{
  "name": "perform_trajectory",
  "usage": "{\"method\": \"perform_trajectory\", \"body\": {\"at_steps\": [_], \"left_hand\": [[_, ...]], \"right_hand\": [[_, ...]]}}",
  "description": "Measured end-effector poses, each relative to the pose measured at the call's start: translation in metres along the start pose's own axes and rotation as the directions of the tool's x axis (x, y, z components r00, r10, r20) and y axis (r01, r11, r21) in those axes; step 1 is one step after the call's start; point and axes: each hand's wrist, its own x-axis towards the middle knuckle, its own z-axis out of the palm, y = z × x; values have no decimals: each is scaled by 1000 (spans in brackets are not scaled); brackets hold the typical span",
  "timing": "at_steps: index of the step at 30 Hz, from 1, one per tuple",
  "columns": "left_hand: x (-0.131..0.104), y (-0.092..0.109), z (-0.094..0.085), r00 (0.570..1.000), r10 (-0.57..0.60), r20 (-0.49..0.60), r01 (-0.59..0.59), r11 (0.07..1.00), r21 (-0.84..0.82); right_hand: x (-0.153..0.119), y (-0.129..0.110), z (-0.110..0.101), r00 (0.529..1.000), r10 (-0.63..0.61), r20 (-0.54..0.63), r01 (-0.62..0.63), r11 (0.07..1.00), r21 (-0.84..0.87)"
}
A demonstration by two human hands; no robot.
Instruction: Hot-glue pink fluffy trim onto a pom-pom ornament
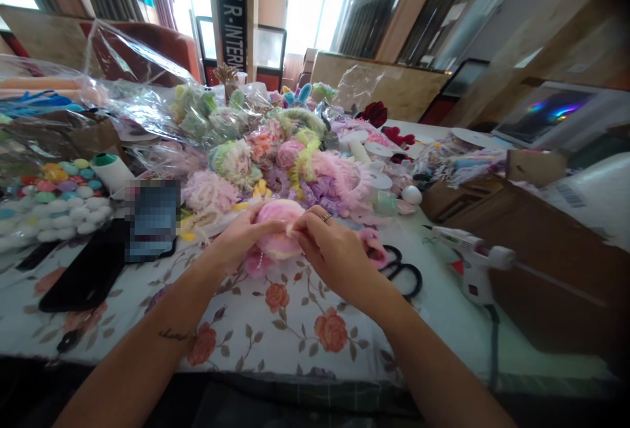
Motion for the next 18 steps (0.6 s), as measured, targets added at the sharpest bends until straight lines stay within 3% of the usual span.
{"method": "perform_trajectory", "body": {"at_steps": [9, 18], "left_hand": [[1, -2, -1, 1000, -15, -4, 15, 1000, -7], [2, -4, -3, 1000, -17, -1, 17, 999, -31]], "right_hand": [[1, -1, 7, 995, -64, -71, 45, 970, -237], [1, -1, 10, 998, -28, -52, 15, 972, -234]]}}
